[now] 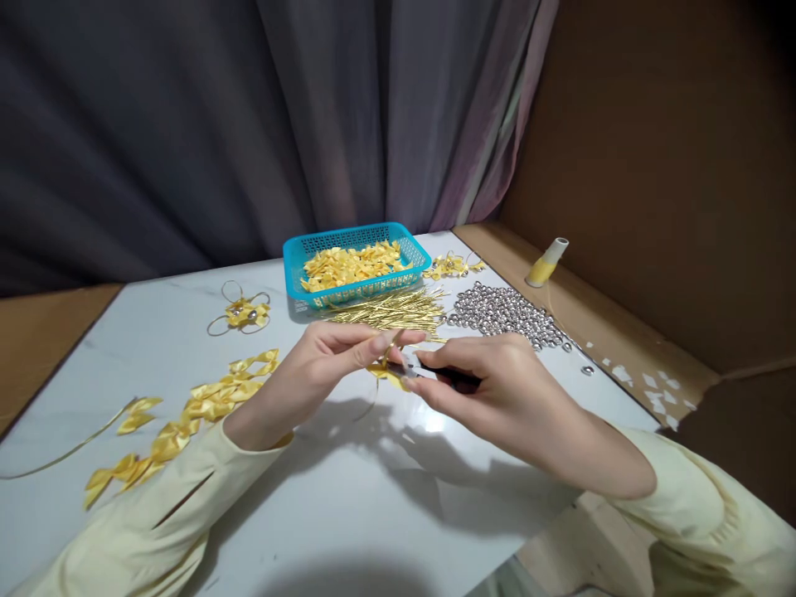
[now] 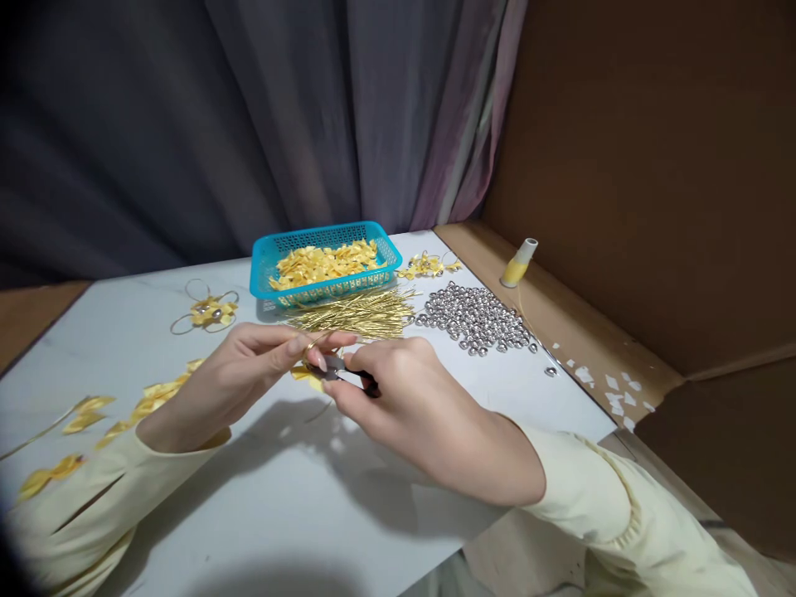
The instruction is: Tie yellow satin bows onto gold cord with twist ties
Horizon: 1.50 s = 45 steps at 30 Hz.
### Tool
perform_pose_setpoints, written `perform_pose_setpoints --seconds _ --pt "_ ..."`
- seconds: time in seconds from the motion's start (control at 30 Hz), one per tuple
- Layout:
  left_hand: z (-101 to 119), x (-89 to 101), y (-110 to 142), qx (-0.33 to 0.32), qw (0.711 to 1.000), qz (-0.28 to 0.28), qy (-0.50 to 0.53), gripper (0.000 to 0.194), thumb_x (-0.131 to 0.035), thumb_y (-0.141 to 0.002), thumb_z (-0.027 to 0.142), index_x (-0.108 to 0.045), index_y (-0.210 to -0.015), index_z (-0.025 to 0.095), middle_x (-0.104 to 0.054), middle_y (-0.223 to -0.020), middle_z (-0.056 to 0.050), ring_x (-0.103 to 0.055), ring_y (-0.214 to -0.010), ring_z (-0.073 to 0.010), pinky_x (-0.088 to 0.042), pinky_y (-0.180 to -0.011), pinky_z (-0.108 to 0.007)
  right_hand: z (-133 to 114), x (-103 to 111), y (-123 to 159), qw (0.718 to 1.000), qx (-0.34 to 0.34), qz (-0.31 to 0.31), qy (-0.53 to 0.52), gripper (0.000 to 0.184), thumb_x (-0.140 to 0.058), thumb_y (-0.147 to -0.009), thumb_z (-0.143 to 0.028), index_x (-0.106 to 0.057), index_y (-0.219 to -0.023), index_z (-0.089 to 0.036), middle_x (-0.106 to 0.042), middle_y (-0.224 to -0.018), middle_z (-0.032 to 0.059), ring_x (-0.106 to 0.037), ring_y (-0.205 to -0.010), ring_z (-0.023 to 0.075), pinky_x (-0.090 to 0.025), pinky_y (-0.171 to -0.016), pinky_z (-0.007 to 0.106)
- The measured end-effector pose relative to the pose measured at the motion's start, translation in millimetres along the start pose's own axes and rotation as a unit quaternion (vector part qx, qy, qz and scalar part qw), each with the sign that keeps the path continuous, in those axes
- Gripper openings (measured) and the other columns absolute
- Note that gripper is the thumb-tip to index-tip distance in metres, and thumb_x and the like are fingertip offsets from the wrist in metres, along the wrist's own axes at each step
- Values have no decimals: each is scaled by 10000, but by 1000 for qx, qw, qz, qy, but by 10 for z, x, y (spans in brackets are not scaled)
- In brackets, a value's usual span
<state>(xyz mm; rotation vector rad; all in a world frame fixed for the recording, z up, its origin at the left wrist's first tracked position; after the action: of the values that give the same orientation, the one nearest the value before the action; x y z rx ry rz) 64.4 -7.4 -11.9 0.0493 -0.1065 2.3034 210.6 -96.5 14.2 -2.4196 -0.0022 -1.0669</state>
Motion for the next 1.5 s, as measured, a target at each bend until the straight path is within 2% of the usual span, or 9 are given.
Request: perform_pose_setpoints --seconds 0.37,0.6,0.7,0.87,1.03,1.2,1.3,1.4,1.5 --pt "-15 -7 -7 -2 1000 -9 -4 204 -542 -849 284 -715 -765 216 -698 -998 -15 -586 -1023 -229 -457 -881 -305 -23 6 19 1000 -2 -11 11 178 -589 -799 -183 -545 -634 -133 -411 -512 -60 -312 -447 36 -239 -457 178" --pt "-6 -46 4 -6 1000 -10 -17 202 -550 -839 284 -718 -738 236 -714 -916 -5 -635 -857 -189 -499 -766 -263 -6 -36 -7 1000 14 -25 8 197 -547 -828 -181 -554 -637 -133 -439 -518 -56 -337 -446 33 -254 -467 173" --pt "8 -57 10 -11 1000 -11 -20 212 -544 -843 290 -719 -735 241 -718 -885 0 -625 -914 -194 -487 -806 -263 -4 -46 -9 999 20 -29 17 185 -538 -825 -151 -560 -643 -130 -428 -513 -59 -327 -444 31 -252 -470 174" --pt "8 -42 11 1 1000 -3 -5 213 -543 -842 311 -714 -746 228 -706 -967 -9 -592 -1019 -237 -476 -858 -310 10 8 14 1000 -7 -21 18 175 -569 -806 -162 -575 -636 -125 -426 -503 -56 -335 -440 33 -246 -457 177" --pt "0 -23 6 -17 1000 -3 11 206 -540 -852 305 -711 -784 211 -686 -1041 -30 -565 -1074 -222 -423 -937 -315 27 111 87 997 -57 -1 47 152 -594 -793 -216 -640 -685 -119 -436 -482 -48 -336 -425 48 -252 -437 190" --pt "19 -23 -1 -11 1000 12 5 229 -514 -867 326 -696 -822 196 -696 -1009 -53 -599 -1018 -213 -465 -868 -303 87 233 201 993 -98 24 61 134 -598 -788 -242 -660 -752 -128 -499 -498 -29 -386 -439 71 -282 -437 199" --pt "8 -6 -10 2 996 56 -76 252 -511 -862 352 -692 -862 175 -701 -979 -65 -637 -924 -201 -494 -817 -293 271 184 281 990 -123 -27 71 187 -563 -812 -295 -657 -779 -137 -564 -551 2 -446 -466 93 -297 -450 214" --pt "-86 32 -34 21 986 94 -136 269 -540 -831 383 -670 -855 148 -718 -853 -72 -666 -815 -192 -521 -769 -287 573 -23 377 978 -151 -113 88 212 -509 -842 -295 -630 -751 -146 -618 -640 36 -513 -525 122 -315 -492 234" --pt "-274 61 -86 70 983 70 -155 300 -516 -837 402 -632 -851 125 -714 -737 -83 -679 -699 -182 -541 -704 -284 841 -272 453 968 -165 -160 101 205 -479 -854 -289 -580 -742 -151 -590 -621 29 -500 -514 129 -303 -484 241"
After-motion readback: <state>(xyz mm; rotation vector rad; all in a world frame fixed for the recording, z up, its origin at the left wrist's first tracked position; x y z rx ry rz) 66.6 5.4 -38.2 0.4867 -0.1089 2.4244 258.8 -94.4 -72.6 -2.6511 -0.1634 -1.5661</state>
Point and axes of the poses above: each hand's wrist, its own y-axis away from the middle knuckle, its own x-axis out of the back of the hand, z = x × y, the point moved 3 cm from there along -y, towards the middle knuckle
